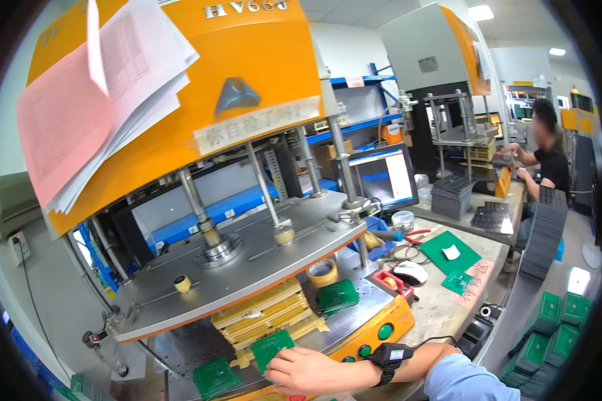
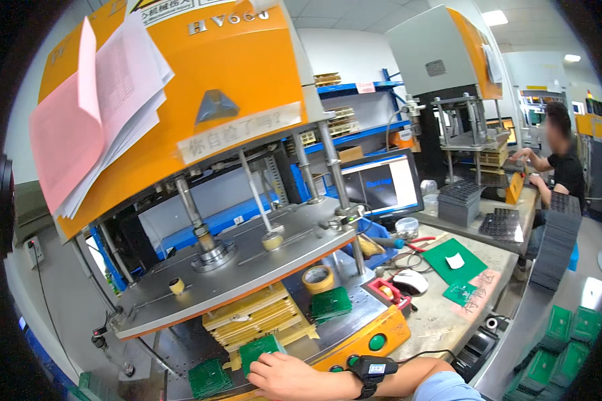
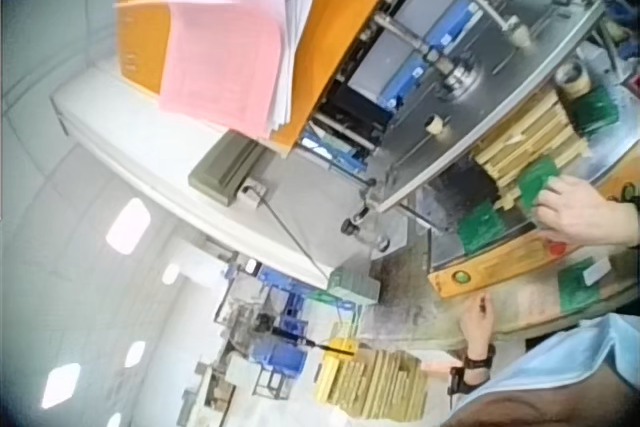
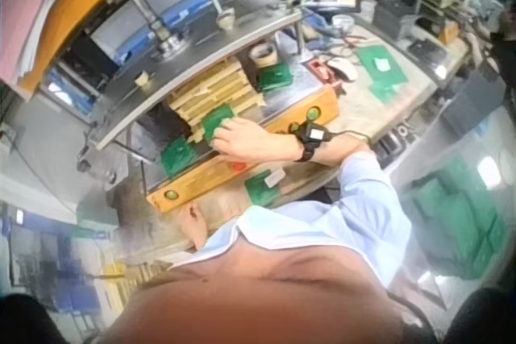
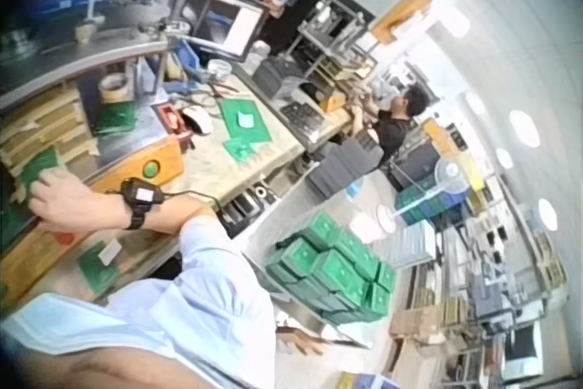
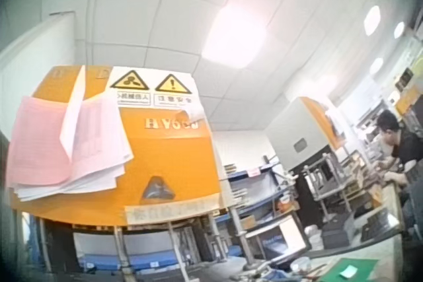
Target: Placing green circuit boards into a press machine and checking the status on a monitor.
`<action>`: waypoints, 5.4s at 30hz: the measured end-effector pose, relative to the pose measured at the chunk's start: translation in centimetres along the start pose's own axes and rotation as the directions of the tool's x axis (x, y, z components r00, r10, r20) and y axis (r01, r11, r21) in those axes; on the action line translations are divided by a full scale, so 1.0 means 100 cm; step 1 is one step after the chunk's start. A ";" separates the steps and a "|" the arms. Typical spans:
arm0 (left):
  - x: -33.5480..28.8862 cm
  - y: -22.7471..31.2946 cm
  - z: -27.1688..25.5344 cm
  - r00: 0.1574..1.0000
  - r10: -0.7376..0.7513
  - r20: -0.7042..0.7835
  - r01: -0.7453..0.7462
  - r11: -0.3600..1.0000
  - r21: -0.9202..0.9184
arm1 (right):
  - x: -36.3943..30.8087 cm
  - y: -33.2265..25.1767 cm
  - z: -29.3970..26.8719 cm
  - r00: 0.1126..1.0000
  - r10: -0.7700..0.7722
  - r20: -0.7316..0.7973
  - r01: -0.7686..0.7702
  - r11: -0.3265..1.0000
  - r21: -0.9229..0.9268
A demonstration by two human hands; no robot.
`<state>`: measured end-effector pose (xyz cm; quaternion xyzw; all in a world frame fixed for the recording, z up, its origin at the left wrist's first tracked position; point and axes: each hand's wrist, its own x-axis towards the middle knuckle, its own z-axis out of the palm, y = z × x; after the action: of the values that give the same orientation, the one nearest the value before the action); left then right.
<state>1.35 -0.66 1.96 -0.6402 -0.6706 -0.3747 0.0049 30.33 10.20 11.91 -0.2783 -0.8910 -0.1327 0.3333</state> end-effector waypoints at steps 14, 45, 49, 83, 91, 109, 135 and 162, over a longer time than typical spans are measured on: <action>-0.001 -0.011 0.004 0.994 0.110 -0.012 -0.110 0.994 0.021 | -0.002 -0.006 -0.008 0.995 -0.018 -0.098 0.013 0.999 -0.049; 0.277 0.115 0.062 0.773 0.615 0.157 -0.606 0.789 -0.105 | 0.020 0.069 -0.050 0.981 0.060 0.186 -0.083 0.990 0.116; 0.218 0.065 -0.008 0.808 0.584 0.080 -0.572 0.809 -0.137 | 0.015 0.097 -0.056 0.983 0.119 0.138 -0.134 0.985 0.107; -0.017 -0.013 0.012 0.940 0.335 -0.064 -0.337 0.941 -0.029 | 0.073 0.174 0.011 0.939 0.183 0.292 -0.230 0.964 0.134; -0.015 -0.010 0.013 0.942 0.328 -0.066 -0.332 0.941 -0.066 | 0.076 0.185 0.012 0.912 0.181 0.368 -0.259 0.950 0.175; 0.007 0.002 0.006 0.955 0.262 -0.137 -0.226 0.946 0.231 | 0.001 0.007 -0.019 0.998 -0.065 0.007 0.065 0.997 -0.052; 0.003 0.003 0.001 0.998 0.040 0.049 -0.037 0.997 -0.069 | 0.001 0.004 -0.019 0.999 -0.052 -0.014 0.051 0.998 -0.040; 0.299 0.143 0.090 0.731 0.611 0.304 -0.663 0.740 0.108 | 0.000 0.011 -0.019 0.996 -0.087 0.013 0.087 0.996 0.022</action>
<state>12.60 28.03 17.14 -0.8694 -0.4392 -0.1939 0.1170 31.91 10.28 13.36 -0.2364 -0.9059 -0.1357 0.3240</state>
